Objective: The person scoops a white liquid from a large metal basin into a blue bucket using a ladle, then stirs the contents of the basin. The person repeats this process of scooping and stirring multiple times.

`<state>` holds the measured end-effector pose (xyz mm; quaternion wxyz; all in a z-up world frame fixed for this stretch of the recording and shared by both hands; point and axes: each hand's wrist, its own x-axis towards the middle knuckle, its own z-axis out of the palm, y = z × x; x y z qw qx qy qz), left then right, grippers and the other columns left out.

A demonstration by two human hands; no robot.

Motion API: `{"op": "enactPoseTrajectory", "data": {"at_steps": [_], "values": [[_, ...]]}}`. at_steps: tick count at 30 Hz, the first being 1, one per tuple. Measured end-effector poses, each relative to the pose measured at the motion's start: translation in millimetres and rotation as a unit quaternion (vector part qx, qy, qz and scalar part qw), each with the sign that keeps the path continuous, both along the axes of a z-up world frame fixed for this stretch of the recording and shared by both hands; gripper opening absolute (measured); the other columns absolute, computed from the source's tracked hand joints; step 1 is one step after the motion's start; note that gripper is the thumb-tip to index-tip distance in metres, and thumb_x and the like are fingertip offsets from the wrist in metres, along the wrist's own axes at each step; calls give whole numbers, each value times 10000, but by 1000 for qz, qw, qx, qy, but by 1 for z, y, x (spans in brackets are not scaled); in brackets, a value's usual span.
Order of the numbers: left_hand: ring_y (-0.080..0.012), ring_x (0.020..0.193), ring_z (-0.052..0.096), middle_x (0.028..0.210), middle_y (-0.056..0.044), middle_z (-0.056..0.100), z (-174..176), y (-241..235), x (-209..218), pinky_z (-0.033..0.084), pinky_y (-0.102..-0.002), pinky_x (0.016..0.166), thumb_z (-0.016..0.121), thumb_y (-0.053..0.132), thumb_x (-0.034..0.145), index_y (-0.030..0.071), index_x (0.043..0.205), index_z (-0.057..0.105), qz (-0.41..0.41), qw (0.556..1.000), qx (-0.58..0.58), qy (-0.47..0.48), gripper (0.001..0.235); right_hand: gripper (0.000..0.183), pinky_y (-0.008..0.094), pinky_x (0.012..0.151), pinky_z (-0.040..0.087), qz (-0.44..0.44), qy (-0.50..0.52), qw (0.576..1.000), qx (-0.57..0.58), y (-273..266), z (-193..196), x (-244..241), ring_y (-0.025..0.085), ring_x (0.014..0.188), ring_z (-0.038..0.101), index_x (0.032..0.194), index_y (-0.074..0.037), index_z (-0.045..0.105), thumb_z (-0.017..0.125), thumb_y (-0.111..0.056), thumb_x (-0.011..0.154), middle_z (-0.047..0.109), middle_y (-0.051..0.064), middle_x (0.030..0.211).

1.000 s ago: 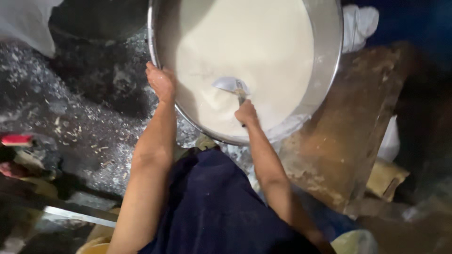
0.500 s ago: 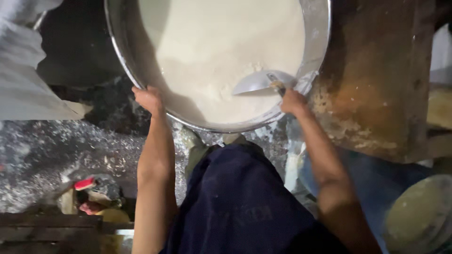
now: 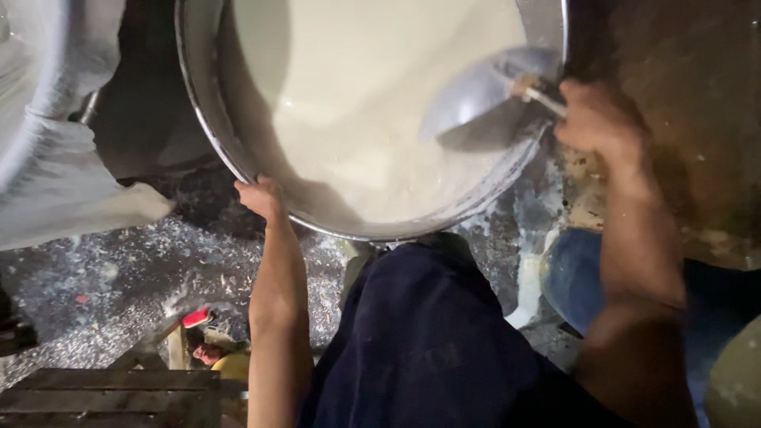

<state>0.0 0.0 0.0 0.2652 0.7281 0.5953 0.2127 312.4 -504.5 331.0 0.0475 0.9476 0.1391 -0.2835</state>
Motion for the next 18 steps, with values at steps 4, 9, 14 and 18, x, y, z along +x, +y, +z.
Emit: {"op": "enactPoseTrajectory", "data": {"at_steps": [4, 9, 14, 18], "values": [[-543, 908, 686, 925, -372, 688, -5, 2, -2, 546, -578, 799, 656, 122, 847, -115, 1088, 572, -4, 1000, 12, 20, 349, 526, 553, 854, 526, 126, -180, 954, 202, 13, -44, 40, 520, 998, 634, 1234, 17, 604, 813, -228, 819, 691, 290, 1091], [-532, 914, 694, 938, -364, 695, 6, -1, 1, 555, -568, 799, 667, 130, 842, -113, 1086, 580, 13, 999, 6, 28, 356, 537, 554, 852, 544, -36, -217, 922, 320, 77, -142, 66, 507, 975, 679, 1339, 7, 539, 791, -184, 905, 707, 287, 1023], [-529, 908, 688, 954, -375, 683, 23, -6, 5, 555, -555, 793, 672, 135, 835, -123, 1142, 572, 43, 998, -24, 49, 412, 562, 555, 756, 568, -104, -238, 912, 319, 134, -214, 82, 485, 879, 706, 1368, 62, 375, 700, -105, 940, 704, 306, 978], [-524, 942, 697, 974, -380, 689, 28, -8, 5, 567, -545, 826, 662, 127, 855, -138, 1137, 574, 21, 999, 0, 33, 396, 455, 546, 812, 577, -161, -202, 934, 247, 154, -257, 94, 476, 913, 712, 1284, 35, 398, 677, -95, 949, 712, 288, 1000]]}}
